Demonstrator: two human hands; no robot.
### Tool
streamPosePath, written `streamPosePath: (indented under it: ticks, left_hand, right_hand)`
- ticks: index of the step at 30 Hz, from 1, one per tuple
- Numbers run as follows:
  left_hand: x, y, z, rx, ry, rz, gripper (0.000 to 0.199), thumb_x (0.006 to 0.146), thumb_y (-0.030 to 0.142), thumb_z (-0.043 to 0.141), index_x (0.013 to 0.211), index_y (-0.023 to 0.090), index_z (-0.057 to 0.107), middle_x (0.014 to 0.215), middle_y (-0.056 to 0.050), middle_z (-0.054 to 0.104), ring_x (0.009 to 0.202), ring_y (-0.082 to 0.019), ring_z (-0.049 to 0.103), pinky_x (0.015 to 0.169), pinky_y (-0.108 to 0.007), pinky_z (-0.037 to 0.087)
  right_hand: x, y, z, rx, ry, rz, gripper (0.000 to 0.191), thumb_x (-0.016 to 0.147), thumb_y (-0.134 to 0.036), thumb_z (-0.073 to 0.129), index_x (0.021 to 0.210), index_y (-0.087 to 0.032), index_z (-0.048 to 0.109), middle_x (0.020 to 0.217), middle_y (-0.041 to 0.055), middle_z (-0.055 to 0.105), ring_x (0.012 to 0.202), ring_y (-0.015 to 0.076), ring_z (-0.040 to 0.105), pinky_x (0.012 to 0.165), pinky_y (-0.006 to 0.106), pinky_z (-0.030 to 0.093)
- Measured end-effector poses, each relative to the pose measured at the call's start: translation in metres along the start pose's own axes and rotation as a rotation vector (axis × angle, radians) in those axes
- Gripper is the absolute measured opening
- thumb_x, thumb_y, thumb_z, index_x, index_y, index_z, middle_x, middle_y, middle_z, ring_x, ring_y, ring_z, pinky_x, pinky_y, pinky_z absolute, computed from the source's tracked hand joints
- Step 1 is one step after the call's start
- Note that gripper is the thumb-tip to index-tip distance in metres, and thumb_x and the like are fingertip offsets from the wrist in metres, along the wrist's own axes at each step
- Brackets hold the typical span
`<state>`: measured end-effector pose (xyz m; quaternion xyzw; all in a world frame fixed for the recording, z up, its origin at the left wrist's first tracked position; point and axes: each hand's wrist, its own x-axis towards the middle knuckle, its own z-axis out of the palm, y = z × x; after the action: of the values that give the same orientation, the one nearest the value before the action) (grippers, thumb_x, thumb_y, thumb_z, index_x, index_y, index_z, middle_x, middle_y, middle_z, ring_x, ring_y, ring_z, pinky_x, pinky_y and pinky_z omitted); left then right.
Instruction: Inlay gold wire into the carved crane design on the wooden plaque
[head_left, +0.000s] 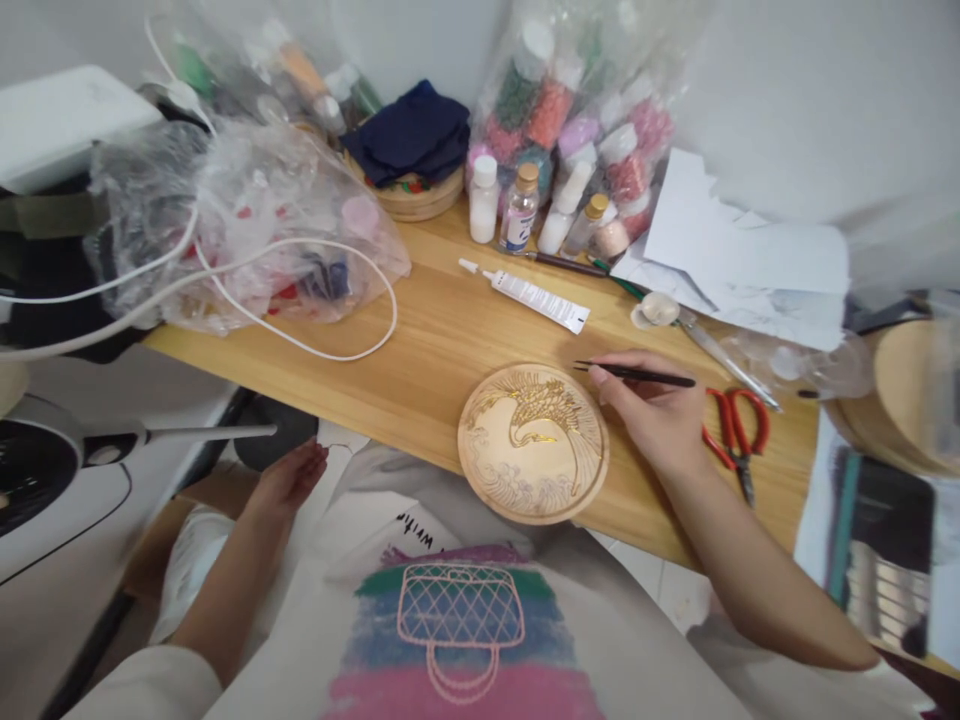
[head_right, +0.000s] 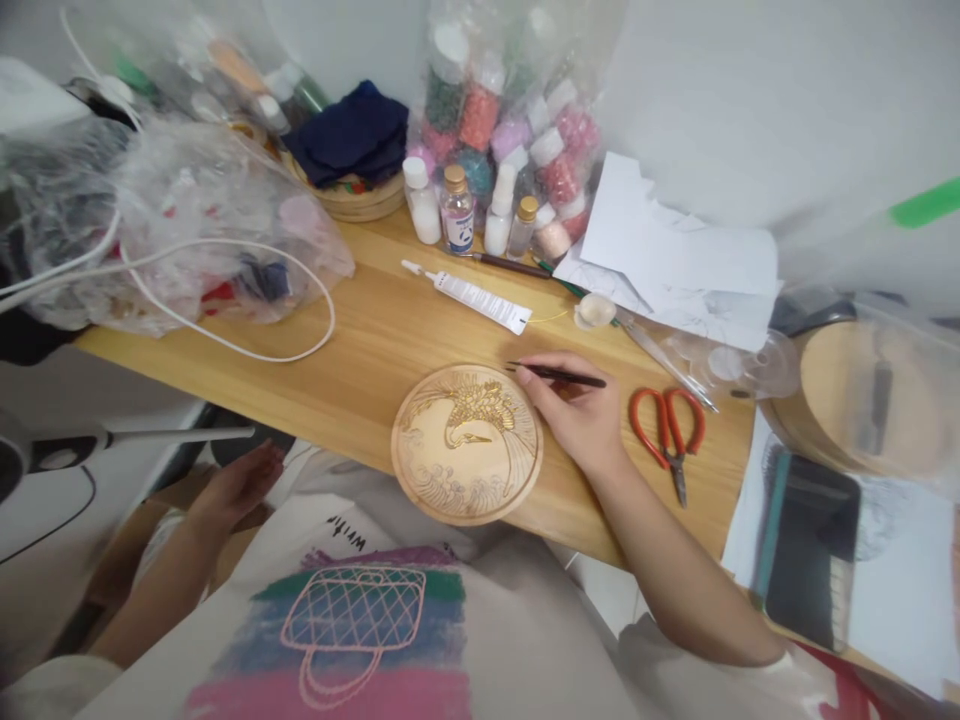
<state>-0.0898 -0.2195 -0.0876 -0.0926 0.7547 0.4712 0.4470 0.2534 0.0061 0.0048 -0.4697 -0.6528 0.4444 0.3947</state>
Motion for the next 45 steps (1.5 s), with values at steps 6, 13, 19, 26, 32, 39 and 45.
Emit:
streamPosePath:
  ticks: [6, 13, 19, 26, 32, 39, 45]
  left_hand:
    - [-0.075, 0.035, 0.006, -0.053, -0.329, 0.254, 0.034, 0.069, 0.041, 0.081, 0.067, 0.018, 0.056, 0.066, 0.001, 0.057, 0.066, -0.011, 0.056, 0.059, -0.023, 0.049]
    - [-0.117, 0.05, 0.028, 0.009, -0.421, 0.349, 0.048, 0.056, 0.057, 0.082, 0.063, 0.02, 0.051, 0.057, 0.002, 0.048, 0.055, -0.012, 0.051, 0.05, -0.025, 0.044]
    - [-0.069, 0.029, 0.013, 0.269, -0.19, 0.467, 0.049, 0.073, 0.064, 0.056, 0.056, 0.023, 0.036, 0.053, 0.002, 0.039, 0.056, -0.016, 0.051, 0.062, -0.036, 0.051]
    - [-0.044, 0.014, -0.014, 0.652, 0.334, 0.867, 0.019, 0.06, 0.017, 0.064, 0.079, 0.02, 0.06, 0.101, -0.011, 0.053, 0.119, -0.041, 0.044, 0.102, -0.061, 0.031]
    - [-0.085, 0.044, 0.025, 0.909, 0.254, 1.568, 0.028, 0.077, 0.013, 0.061, 0.103, 0.024, 0.068, 0.118, -0.011, 0.057, 0.108, -0.029, 0.055, 0.091, -0.046, 0.045]
    - [-0.113, 0.061, 0.139, 1.188, -0.411, 2.0, 0.05, 0.096, 0.044, 0.045, 0.131, 0.01, 0.054, 0.132, -0.018, 0.06, 0.128, -0.031, 0.05, 0.105, -0.042, 0.037]
    - [-0.104, 0.065, 0.158, 1.297, -0.624, 1.935, 0.073, 0.094, 0.064, 0.034, 0.139, 0.007, 0.046, 0.142, -0.02, 0.052, 0.136, -0.032, 0.042, 0.113, -0.044, 0.027]
  right_hand:
    - [0.002, 0.001, -0.004, -0.03, 0.04, -0.017, 0.007, 0.072, -0.025, 0.08, 0.077, -0.026, 0.077, 0.076, 0.0036, 0.075, 0.063, 0.0159, 0.066, 0.056, 0.029, 0.054]
    - [0.003, -0.001, -0.006, -0.077, 0.094, 0.032, 0.007, 0.07, -0.024, 0.082, 0.075, -0.027, 0.078, 0.077, 0.0089, 0.075, 0.058, 0.0173, 0.064, 0.054, 0.034, 0.052]
    - [0.003, -0.003, -0.003, -0.054, 0.075, 0.03, 0.006, 0.07, -0.023, 0.081, 0.074, -0.026, 0.078, 0.076, 0.0078, 0.075, 0.058, 0.0162, 0.065, 0.053, 0.031, 0.053]
    - [0.002, -0.007, 0.001, -0.037, 0.038, -0.032, 0.005, 0.071, -0.023, 0.077, 0.075, -0.024, 0.075, 0.071, 0.0005, 0.075, 0.056, 0.0132, 0.065, 0.048, 0.024, 0.053]
    - [0.0, -0.008, 0.002, -0.013, 0.006, -0.003, 0.005, 0.074, -0.025, 0.075, 0.077, -0.022, 0.074, 0.074, 0.0012, 0.075, 0.06, 0.0131, 0.067, 0.053, 0.024, 0.055]
    - [0.0, -0.008, 0.003, 0.037, -0.039, 0.008, 0.004, 0.074, -0.024, 0.075, 0.077, -0.023, 0.073, 0.074, 0.0003, 0.075, 0.063, 0.0132, 0.068, 0.056, 0.024, 0.057]
    - [-0.003, -0.004, 0.006, 0.091, -0.083, 0.008, 0.007, 0.075, -0.021, 0.075, 0.081, -0.024, 0.074, 0.077, -0.0009, 0.076, 0.068, 0.013, 0.071, 0.06, 0.023, 0.059]
